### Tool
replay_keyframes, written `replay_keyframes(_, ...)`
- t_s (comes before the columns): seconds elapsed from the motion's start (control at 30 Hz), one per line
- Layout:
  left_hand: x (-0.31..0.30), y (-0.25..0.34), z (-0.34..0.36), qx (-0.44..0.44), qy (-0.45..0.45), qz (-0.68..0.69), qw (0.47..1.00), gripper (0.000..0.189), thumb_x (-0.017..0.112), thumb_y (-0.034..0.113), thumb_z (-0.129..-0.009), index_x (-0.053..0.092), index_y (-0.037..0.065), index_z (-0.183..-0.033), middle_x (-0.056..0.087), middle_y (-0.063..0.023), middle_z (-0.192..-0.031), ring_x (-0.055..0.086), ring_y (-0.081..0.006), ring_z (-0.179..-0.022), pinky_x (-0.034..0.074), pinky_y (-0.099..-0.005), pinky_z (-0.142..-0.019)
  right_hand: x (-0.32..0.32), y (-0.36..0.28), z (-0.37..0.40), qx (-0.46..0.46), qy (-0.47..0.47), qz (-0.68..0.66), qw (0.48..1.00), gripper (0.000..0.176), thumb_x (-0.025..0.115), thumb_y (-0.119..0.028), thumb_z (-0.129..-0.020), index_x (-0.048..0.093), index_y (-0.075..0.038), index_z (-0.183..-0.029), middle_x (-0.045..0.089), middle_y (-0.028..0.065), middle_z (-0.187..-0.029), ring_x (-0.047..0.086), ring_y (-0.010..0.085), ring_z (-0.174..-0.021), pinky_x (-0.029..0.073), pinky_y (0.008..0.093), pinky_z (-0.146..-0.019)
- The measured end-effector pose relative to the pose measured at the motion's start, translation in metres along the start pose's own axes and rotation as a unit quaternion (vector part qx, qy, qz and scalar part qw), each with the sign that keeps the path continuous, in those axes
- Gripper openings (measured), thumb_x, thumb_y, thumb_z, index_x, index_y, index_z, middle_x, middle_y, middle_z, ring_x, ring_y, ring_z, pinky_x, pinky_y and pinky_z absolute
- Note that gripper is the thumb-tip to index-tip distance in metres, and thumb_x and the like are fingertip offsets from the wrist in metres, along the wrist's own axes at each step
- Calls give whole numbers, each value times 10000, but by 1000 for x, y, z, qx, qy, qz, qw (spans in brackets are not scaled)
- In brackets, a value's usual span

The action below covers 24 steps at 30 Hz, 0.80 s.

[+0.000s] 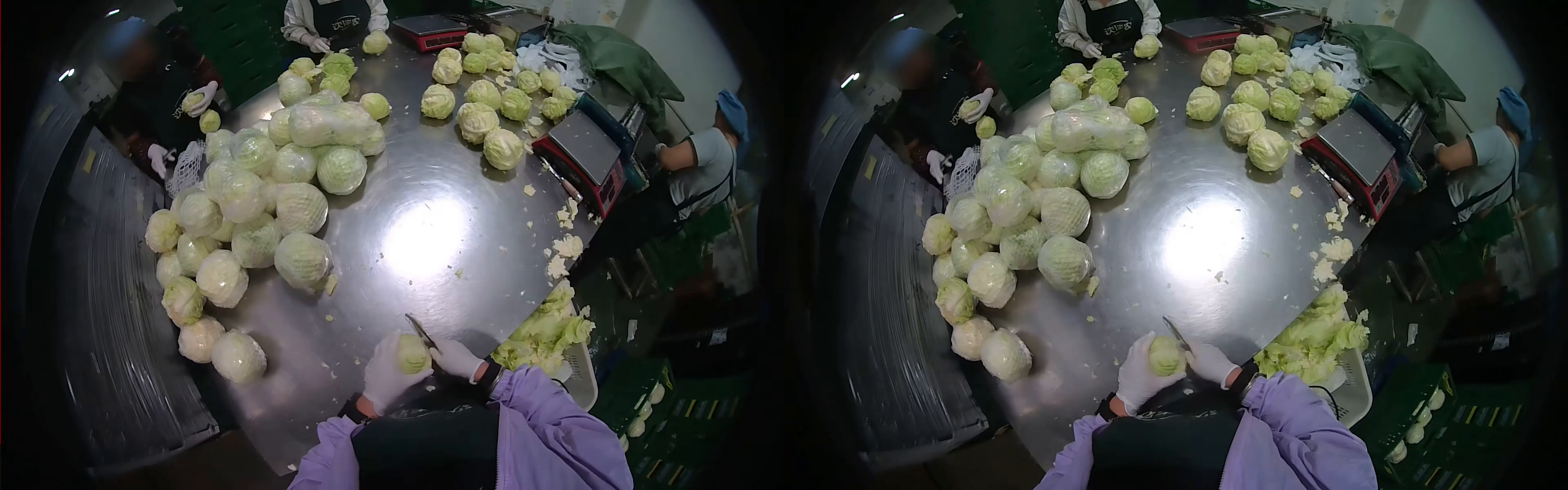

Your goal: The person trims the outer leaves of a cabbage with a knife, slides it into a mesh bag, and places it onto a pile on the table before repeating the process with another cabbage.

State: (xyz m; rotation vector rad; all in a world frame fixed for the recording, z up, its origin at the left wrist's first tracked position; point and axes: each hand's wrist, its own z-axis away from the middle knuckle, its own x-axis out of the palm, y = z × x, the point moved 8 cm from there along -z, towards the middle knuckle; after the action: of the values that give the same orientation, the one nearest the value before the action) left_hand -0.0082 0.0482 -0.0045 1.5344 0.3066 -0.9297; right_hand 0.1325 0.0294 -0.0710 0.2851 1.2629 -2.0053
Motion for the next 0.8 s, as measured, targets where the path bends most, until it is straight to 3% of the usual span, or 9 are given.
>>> replay_keyframes(0.03, 3, -9, 2, -3, 1, -2, 1000, 843, 817, 419, -646, 405, 46, -1280, 490, -182, -1247, 490, -340, -1157, 440, -409, -941, -1, -2, 4, 29, -27, -206, 978, 359, 471, -154, -946, 495, -67, -1294, 643, 101, -778, 637, 181, -587, 521, 314, -551)
replay_keyframes(0.07, 0, -15, 8, 48, 59, 70, 995, 857, 830, 380, -645, 389, 41, -1296, 476, -194, -1270, 486, -333, -1175, 433, -403, -957, -1, -3, 6, 24, -14, -234, 972, 417, 460, -161, -969, 443, -110, -1382, 616, 47, -764, 583, 86, -543, 485, 235, -510)
replay_keyframes(0.13, -14, -19, 18, 121, 131, 148, 973, 957, 856, 293, -641, 309, 19, -1377, 422, -225, -1339, 469, -327, -1218, 410, -397, -997, -8, -26, 19, -22, 14, -250, 968, 396, 478, -165, -959, 468, -78, -1345, 633, 90, -812, 596, 128, -545, 494, 270, -535)
replay_keyframes(0.17, -19, -20, 23, 116, 130, 146, 974, 957, 856, 293, -641, 309, 19, -1377, 422, -225, -1339, 469, -327, -1218, 410, -397, -997, -18, -40, 27, -68, 50, -264, 961, 379, 497, -169, -949, 493, -46, -1307, 650, 133, -859, 608, 170, -547, 502, 306, -559)
replay_keyframes(0.23, -19, -34, 23, -24, 63, 160, 985, 1013, 844, 300, -654, 253, 8, -1423, 390, -226, -1370, 461, -344, -1228, 403, -401, -1008, -19, -39, 26, -84, 43, -279, 956, 371, 502, -192, -958, 508, -49, -1301, 649, 135, -868, 611, 151, -564, 500, 290, -564)
replay_keyframes(0.33, -18, -30, 25, -16, 70, 103, 992, 1027, 838, 297, -657, 233, -13, -1427, 368, -239, -1385, 434, -357, -1253, 394, -396, -1022, -7, -24, 17, -57, 41, -202, 977, 431, 505, -237, -956, 456, -66, -1348, 653, 171, -945, 653, 227, -638, 517, 332, -616)
replay_keyframes(0.4, -17, -29, 27, -6, 78, 71, 994, 1029, 846, 286, -643, 242, -25, -1416, 368, -241, -1386, 432, -354, -1258, 396, -389, -1025, -18, -59, 26, -189, 203, 14, 961, 486, 494, -267, -950, 391, -87, -1390, 643, 190, -1042, 663, 323, -762, 524, 400, -675)
replay_keyframes(0.57, -16, -41, 19, -46, 15, 103, 994, 977, 790, 332, -707, 225, -27, -1420, 318, -256, -1415, 363, -384, -1302, 361, -401, -1049, -18, -72, 5, -190, 181, 45, 964, 454, 481, -283, -946, 417, -110, -1361, 636, 170, -1085, 640, 365, -854, 520, 434, -725)
replay_keyframes(0.8, -19, -32, 13, 8, 0, 75, 997, 995, 789, 316, -709, 198, -27, -1432, 280, -263, -1445, 343, -393, -1323, 342, -403, -1067, -33, -49, -30, -116, 120, 79, 983, 315, 388, -378, -976, 552, -166, -1142, 655, 180, -887, 630, 388, -806, 500, 478, -708)
